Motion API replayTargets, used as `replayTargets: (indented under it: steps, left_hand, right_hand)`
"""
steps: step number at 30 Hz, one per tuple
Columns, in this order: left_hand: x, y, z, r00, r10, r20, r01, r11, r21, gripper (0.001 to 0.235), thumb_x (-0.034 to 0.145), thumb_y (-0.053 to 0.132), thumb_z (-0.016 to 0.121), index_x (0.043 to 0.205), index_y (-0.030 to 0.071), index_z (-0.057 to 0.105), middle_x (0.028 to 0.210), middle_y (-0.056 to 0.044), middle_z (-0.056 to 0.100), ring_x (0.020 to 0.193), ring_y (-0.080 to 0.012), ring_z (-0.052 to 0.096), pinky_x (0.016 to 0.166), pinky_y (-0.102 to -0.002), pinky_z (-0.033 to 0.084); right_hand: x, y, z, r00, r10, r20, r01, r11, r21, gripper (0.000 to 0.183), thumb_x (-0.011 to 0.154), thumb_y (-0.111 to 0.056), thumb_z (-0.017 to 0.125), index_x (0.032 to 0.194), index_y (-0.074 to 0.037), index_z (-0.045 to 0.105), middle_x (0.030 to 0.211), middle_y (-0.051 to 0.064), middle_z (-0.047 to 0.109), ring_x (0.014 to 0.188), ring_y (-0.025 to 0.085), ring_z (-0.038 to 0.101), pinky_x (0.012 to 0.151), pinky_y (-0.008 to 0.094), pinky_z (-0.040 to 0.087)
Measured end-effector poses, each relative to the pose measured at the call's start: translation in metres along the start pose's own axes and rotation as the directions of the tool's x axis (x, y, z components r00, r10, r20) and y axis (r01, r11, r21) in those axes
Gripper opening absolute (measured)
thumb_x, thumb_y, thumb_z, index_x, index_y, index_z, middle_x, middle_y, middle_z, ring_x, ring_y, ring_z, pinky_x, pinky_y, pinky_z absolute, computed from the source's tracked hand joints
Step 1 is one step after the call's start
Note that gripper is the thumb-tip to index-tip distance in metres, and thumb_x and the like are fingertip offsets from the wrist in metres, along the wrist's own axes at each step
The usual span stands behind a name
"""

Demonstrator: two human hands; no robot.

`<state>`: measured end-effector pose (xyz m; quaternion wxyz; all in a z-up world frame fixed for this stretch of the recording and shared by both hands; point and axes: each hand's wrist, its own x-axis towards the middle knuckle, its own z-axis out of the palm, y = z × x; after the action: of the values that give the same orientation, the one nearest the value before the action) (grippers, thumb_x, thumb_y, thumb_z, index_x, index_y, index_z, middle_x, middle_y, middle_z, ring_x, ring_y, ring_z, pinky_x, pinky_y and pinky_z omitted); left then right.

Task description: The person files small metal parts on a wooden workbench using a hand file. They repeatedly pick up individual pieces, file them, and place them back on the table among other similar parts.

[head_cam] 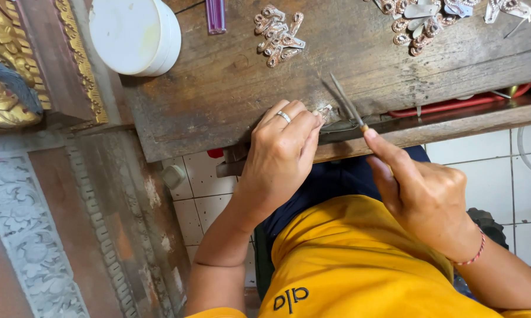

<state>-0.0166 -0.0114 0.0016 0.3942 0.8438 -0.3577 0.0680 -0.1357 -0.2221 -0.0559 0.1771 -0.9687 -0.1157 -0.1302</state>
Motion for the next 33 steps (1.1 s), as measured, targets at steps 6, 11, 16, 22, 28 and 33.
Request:
replayTargets:
  steps: [6,11,16,22,28,33]
  left_hand:
    - [0.002,-0.001,-0.002,0.997,0.013,0.078,-0.018,0.998,0.068,0.019,0.095,-0.017,0.058,0.084,-0.003,0.051,0.080,-0.015,0.049,0.076,-0.0331,0.048,0.071,-0.043,0.044]
    - [0.005,-0.004,-0.002,0.996,0.028,0.089,-0.029,1.000,0.011,0.025,0.092,-0.021,0.055,0.077,-0.002,0.047,0.076,-0.014,0.046,0.070,-0.0317,0.044,0.066,-0.042,0.039]
    - [0.005,0.001,-0.002,0.996,-0.018,0.082,0.015,0.999,0.034,0.022,0.090,-0.019,0.056,0.079,-0.001,0.049,0.077,-0.014,0.047,0.073,-0.0326,0.047,0.067,-0.043,0.041]
    - [0.005,0.001,-0.002,0.993,-0.033,0.117,0.026,0.997,0.067,0.025,0.090,-0.018,0.056,0.076,0.000,0.045,0.077,-0.014,0.047,0.073,-0.0332,0.047,0.067,-0.044,0.040]
    - [0.005,0.003,-0.001,0.992,-0.044,0.117,0.035,0.997,0.074,0.023,0.090,-0.017,0.057,0.077,0.000,0.047,0.077,-0.014,0.049,0.073,-0.0322,0.047,0.066,-0.044,0.040]
    - [0.005,0.001,-0.006,0.994,-0.054,0.093,0.045,0.995,0.092,0.021,0.092,-0.015,0.059,0.079,-0.001,0.052,0.078,-0.013,0.051,0.074,-0.0312,0.051,0.068,-0.042,0.043]
  right_hand:
    - [-0.017,-0.008,-0.007,0.996,-0.081,0.048,0.079,0.996,0.035,0.039,0.104,-0.016,0.071,0.143,-0.012,0.067,0.058,-0.006,0.052,0.043,0.011,0.043,0.045,0.032,0.037]
    - [0.007,-0.016,-0.001,0.998,-0.051,0.049,0.053,0.998,-0.033,0.038,0.106,-0.016,0.070,0.144,-0.016,0.068,0.062,-0.006,0.061,0.046,0.012,0.053,0.044,0.033,0.038]
    - [0.007,-0.012,0.004,1.000,-0.016,0.002,0.016,1.000,0.005,0.038,0.109,-0.016,0.069,0.146,-0.013,0.066,0.057,-0.004,0.050,0.044,0.013,0.045,0.046,0.034,0.037]
    - [-0.017,-0.016,0.004,0.997,-0.075,0.010,0.075,0.997,0.027,0.039,0.105,-0.015,0.071,0.143,-0.011,0.065,0.070,-0.006,0.061,0.047,0.012,0.046,0.047,0.032,0.038]
    - [0.018,-0.013,0.006,0.999,-0.033,0.009,0.032,0.996,0.081,0.038,0.107,-0.012,0.066,0.145,-0.010,0.064,0.074,-0.003,0.066,0.049,0.013,0.054,0.047,0.033,0.039]
    - [0.024,0.005,-0.025,0.996,0.081,0.039,-0.088,0.970,0.227,0.039,0.109,-0.008,0.067,0.147,-0.005,0.063,0.074,-0.005,0.066,0.039,0.013,0.044,0.045,0.033,0.037]
